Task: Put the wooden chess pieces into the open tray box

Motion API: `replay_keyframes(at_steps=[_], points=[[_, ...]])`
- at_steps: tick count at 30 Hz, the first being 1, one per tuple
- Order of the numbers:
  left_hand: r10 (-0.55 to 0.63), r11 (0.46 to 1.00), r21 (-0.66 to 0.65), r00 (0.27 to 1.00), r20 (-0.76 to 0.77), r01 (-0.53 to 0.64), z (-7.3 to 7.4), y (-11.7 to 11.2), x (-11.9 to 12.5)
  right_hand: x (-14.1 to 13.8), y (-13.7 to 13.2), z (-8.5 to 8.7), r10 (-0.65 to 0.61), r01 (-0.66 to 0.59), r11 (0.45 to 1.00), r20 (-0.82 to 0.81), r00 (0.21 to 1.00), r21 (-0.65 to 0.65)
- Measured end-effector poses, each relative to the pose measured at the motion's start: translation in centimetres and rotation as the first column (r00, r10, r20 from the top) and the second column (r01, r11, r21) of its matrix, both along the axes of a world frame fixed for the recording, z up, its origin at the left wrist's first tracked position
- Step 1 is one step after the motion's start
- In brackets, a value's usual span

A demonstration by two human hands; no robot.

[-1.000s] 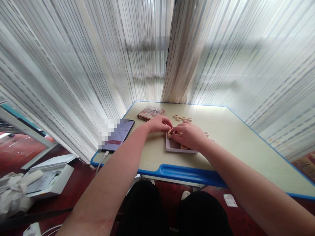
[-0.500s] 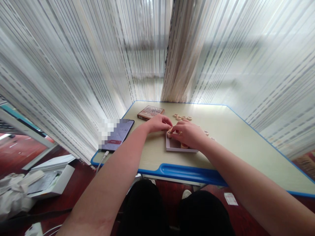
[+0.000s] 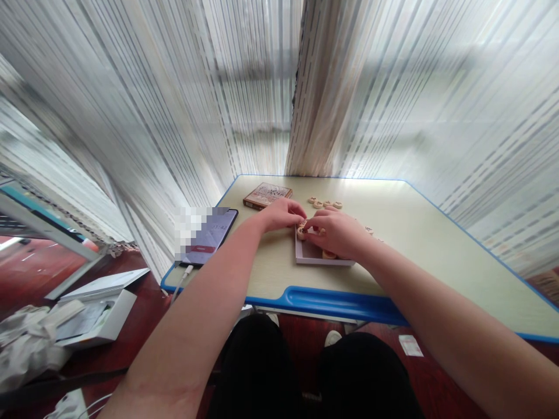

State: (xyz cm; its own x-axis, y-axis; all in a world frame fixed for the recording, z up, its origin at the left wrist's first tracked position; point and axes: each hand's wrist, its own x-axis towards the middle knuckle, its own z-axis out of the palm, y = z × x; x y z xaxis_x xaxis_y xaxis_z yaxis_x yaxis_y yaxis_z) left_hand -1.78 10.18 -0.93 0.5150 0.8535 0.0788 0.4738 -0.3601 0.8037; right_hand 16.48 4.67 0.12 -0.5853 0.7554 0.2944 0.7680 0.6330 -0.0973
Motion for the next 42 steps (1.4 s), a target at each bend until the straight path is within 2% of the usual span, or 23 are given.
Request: replay_keyframes(at_steps=[3, 5, 9, 12, 15, 18, 26, 35, 42], points=[[0.016, 1.000, -0.001, 1.000, 0.006, -0.016, -0.1, 0.1, 0.0, 0.4, 0.2, 0.3, 0.011, -0.010, 1.000, -0.049, 0.999, 0.018], [0.037, 0.999, -0.039, 0.999, 0.030, -0.036, -0.2, 0.2, 0.1, 1.2, 0.7, 0.9, -0.022, 0.027, 0.999, -0.115, 0.993, 0.044], [0.111, 0.987, -0.128, 0.991, 0.079, -0.100, -0.1, 0.0, 0.6, 3.4, 2.5, 1.5, -0.208, 0.246, 0.962, -0.266, 0.941, 0.117], [0.164, 0.983, -0.093, 0.986, 0.038, -0.160, -0.2, -0.3, 1.1, 5.0, 4.3, 0.8, -0.308, 0.350, 0.933, -0.313, 0.898, 0.087], [0.187, 0.982, -0.019, 0.982, 0.008, -0.187, -0.4, -0.4, 1.5, 6.0, 6.0, -0.5, -0.355, 0.355, 0.934, -0.244, 0.902, -0.044], [0.186, 0.982, -0.017, 0.982, 0.036, -0.186, -0.8, -0.2, 1.6, 6.1, 6.9, -1.5, -0.329, 0.318, 0.944, -0.181, 0.927, -0.088], [0.215, 0.975, -0.069, 0.973, 0.087, -0.209, -0.9, 0.0, 1.8, 5.0, 6.7, -1.7, -0.201, 0.195, 0.961, -0.009, 0.980, -0.197], [0.204, 0.972, -0.142, 0.973, 0.109, -0.188, -0.9, 0.2, 1.5, 4.7, 6.5, -1.0, -0.140, 0.139, 0.989, -0.020, 0.990, -0.042], [0.202, 0.972, -0.146, 0.974, 0.103, -0.186, -0.9, 0.2, 1.4, 4.4, 6.4, -1.5, -0.175, 0.166, 0.981, -0.098, 0.980, -0.097]])
